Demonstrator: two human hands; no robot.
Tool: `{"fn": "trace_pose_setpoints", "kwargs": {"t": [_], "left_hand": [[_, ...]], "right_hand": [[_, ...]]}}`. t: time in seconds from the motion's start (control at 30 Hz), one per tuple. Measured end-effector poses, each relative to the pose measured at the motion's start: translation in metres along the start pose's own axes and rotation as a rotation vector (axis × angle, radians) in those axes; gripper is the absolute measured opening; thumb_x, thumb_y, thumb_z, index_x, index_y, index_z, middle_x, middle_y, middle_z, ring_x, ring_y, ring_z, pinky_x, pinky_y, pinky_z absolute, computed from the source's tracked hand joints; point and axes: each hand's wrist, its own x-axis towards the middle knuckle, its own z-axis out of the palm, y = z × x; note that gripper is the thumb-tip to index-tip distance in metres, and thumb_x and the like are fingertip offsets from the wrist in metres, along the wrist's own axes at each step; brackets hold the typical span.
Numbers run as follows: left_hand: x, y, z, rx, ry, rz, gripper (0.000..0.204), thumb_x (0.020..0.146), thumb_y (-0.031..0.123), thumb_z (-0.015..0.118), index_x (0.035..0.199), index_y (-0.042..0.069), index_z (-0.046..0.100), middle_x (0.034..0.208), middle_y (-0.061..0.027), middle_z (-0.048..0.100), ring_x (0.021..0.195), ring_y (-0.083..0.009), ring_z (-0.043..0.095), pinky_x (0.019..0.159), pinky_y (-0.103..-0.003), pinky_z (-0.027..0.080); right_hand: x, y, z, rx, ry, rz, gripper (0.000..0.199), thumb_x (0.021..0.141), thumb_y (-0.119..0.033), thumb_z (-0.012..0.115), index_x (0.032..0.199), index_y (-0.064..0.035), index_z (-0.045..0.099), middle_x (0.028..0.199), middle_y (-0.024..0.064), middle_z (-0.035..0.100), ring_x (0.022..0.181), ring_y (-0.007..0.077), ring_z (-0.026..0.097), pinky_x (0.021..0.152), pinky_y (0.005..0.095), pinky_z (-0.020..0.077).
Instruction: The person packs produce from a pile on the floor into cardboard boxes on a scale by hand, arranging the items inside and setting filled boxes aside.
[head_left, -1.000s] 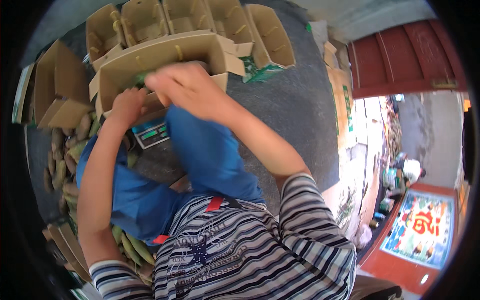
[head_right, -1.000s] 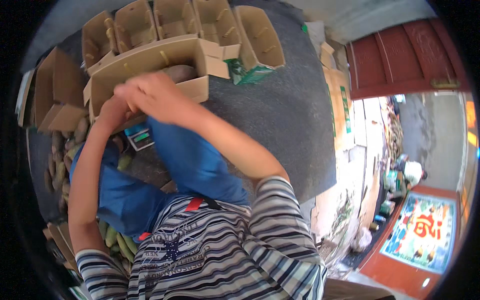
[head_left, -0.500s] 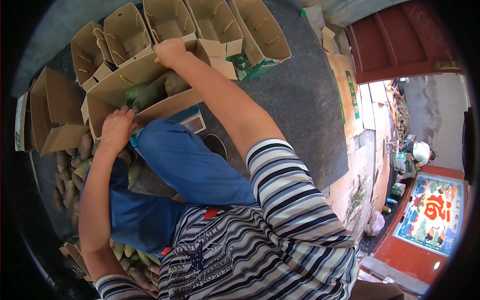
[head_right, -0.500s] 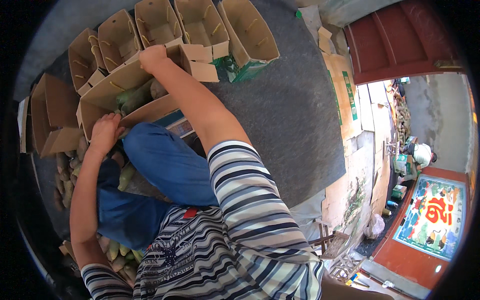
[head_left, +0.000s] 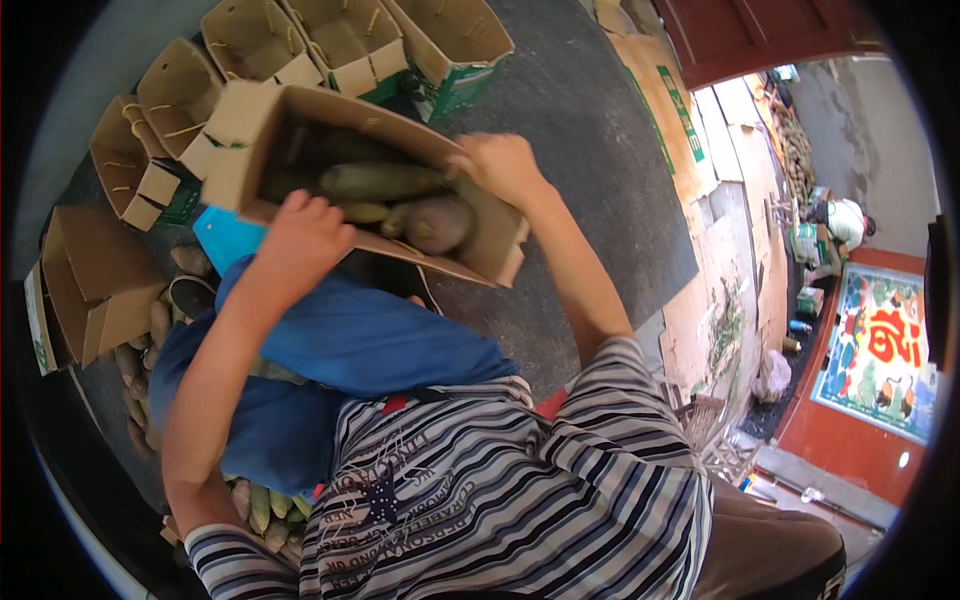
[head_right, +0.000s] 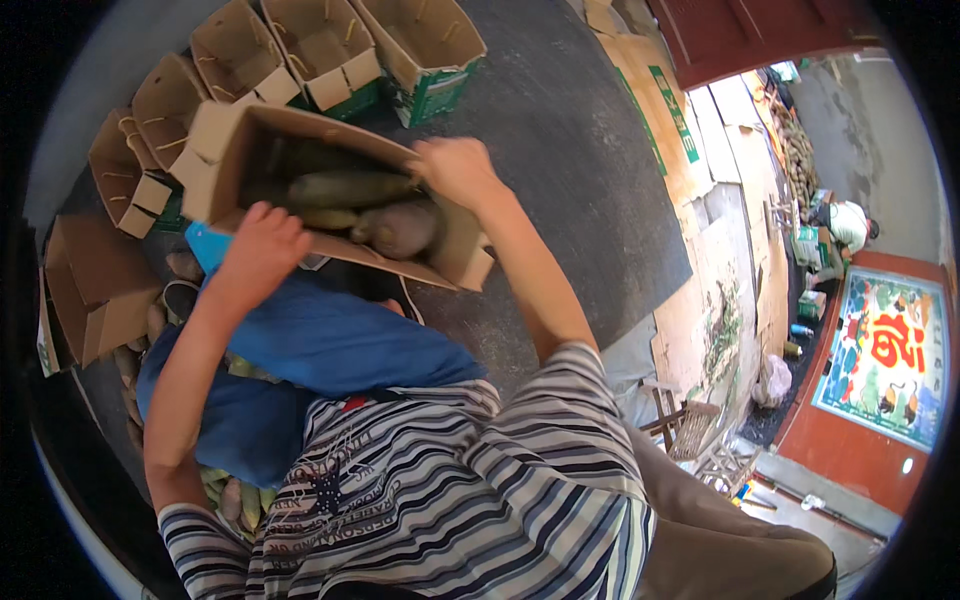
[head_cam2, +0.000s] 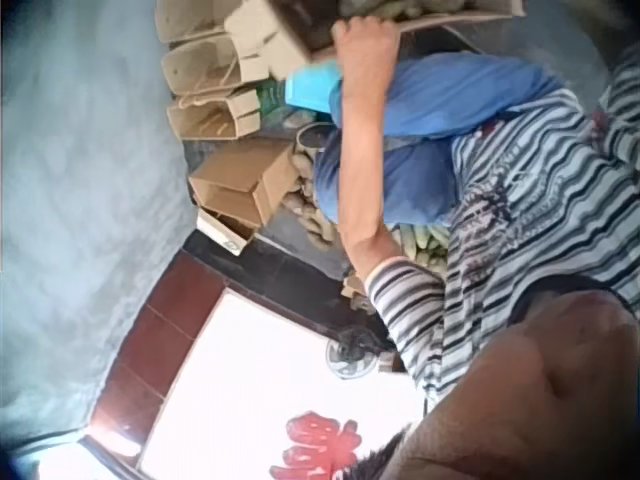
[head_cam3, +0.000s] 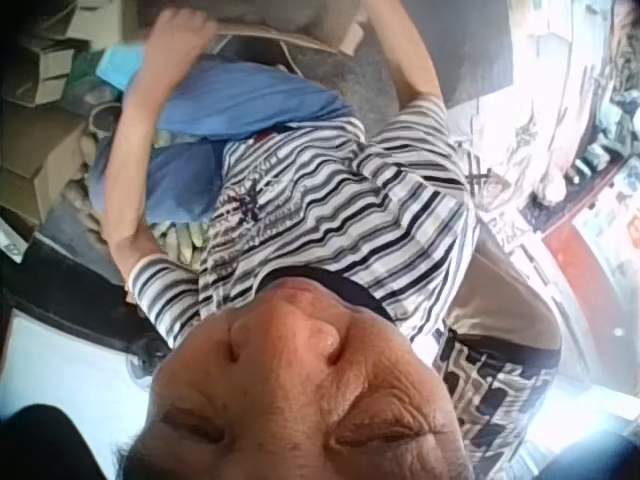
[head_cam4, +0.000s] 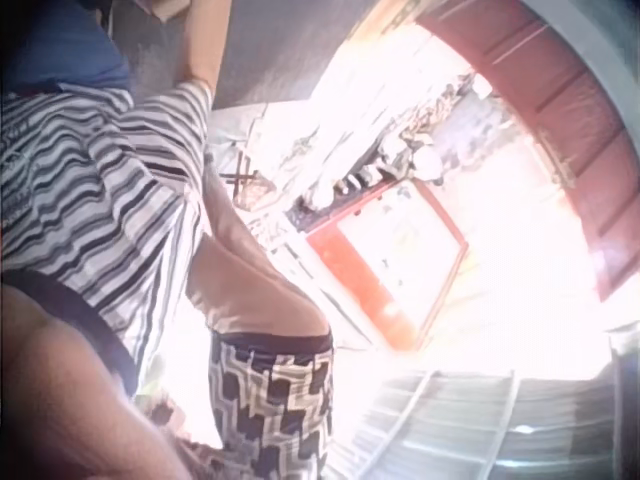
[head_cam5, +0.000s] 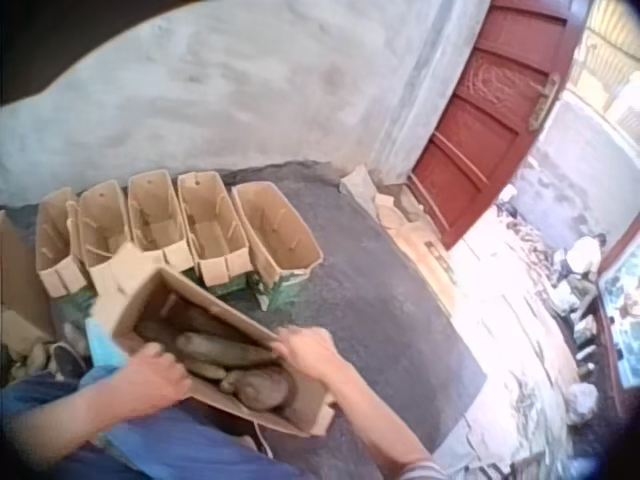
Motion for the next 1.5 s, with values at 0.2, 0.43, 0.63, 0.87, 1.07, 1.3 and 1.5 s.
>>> {"fn": "trace_pose_setpoints", "kwargs": {"t": [0.2, 0.43, 0.63, 0.87, 1.07, 1.3, 1.5], "left_hand": [[0.118, 0.063, 0.019, -0.123, 0.272, 0.117, 0.006, 0.066, 0.011, 0.052, 0.071, 0.008, 0.051, 0.075, -0.0054, 0.049, 0.080, -0.0207, 0.049, 0.086, -0.037, 0.037], [0.080, 0.034, -0.069, -0.215, 0.307, -0.072, 0.027, 0.067, 0.009, 0.062, 0.092, 0.006, 0.054, 0.098, -0.0091, 0.053, 0.099, -0.0255, 0.050, 0.090, -0.041, 0.037], [-0.025, -0.003, -0.075, -0.215, 0.039, -0.385, 0.026, 0.073, 0.007, 0.061, 0.098, 0.002, 0.054, 0.100, -0.0131, 0.053, 0.096, -0.0314, 0.049, 0.085, -0.041, 0.038], [-0.079, -0.014, -0.053, -0.229, -0.053, -0.678, 0.025, 0.078, 0.012, 0.058, 0.100, 0.001, 0.055, 0.098, -0.0142, 0.054, 0.093, -0.0328, 0.050, 0.084, -0.039, 0.039], [-0.076, -0.018, -0.050, -0.161, 0.062, -0.612, 0.025, 0.078, 0.013, 0.058, 0.100, 0.001, 0.054, 0.098, -0.0146, 0.054, 0.090, -0.0324, 0.050, 0.083, -0.039, 0.039], [-0.098, -0.005, -0.051, -0.264, -0.134, -0.757, 0.029, 0.078, 0.015, 0.059, 0.102, 0.000, 0.053, 0.097, -0.0144, 0.054, 0.093, -0.0309, 0.050, 0.085, -0.039, 0.038], [-0.095, -0.001, -0.050, -0.282, -0.127, -0.760, 0.033, 0.076, 0.016, 0.061, 0.104, 0.002, 0.051, 0.096, -0.0127, 0.053, 0.093, -0.0294, 0.050, 0.087, -0.038, 0.037]], "right_hand": [[-0.174, 0.082, 0.004, 0.047, -0.001, 0.575, 0.027, 0.081, -0.034, 0.054, 0.080, -0.0077, 0.062, 0.077, 0.0145, 0.061, 0.073, 0.0334, 0.058, 0.063, 0.0415, 0.0451], [-0.376, 0.127, 0.063, -0.017, 0.226, 1.364, 0.037, 0.079, -0.038, 0.056, 0.092, -0.0033, 0.064, 0.086, 0.0196, 0.063, 0.084, 0.0364, 0.060, 0.072, 0.0413, 0.0457], [-0.418, 0.148, 0.076, -0.052, 0.222, 1.610, 0.045, 0.075, -0.039, 0.057, 0.086, 0.0049, 0.062, 0.085, 0.0251, 0.061, 0.084, 0.0392, 0.059, 0.074, 0.0434, 0.0453], [-0.319, 0.149, 0.021, -0.147, 0.332, 1.534, 0.037, 0.080, -0.027, 0.050, 0.098, 0.0051, 0.058, 0.096, 0.0245, 0.059, 0.094, 0.0392, 0.055, 0.083, 0.0441, 0.0421], [-0.133, 0.142, 0.007, -0.053, 0.511, 0.632, 0.029, 0.083, -0.016, 0.052, 0.108, -0.0016, 0.054, 0.112, 0.0163, 0.054, 0.107, 0.0306, 0.049, 0.091, 0.0379, 0.0374], [0.101, 0.057, 0.034, -0.069, 0.407, -0.015, 0.030, 0.081, -0.019, 0.055, 0.105, -0.0022, 0.055, 0.114, 0.0168, 0.053, 0.107, 0.0306, 0.049, 0.090, 0.0391, 0.0396], [0.154, 0.073, 0.076, -0.167, 0.021, 0.427, 0.050, 0.079, -0.038, 0.054, 0.111, 0.0005, 0.049, 0.094, 0.0181, 0.062, 0.091, 0.0332, 0.059, 0.082, 0.0406, 0.0438]]}}
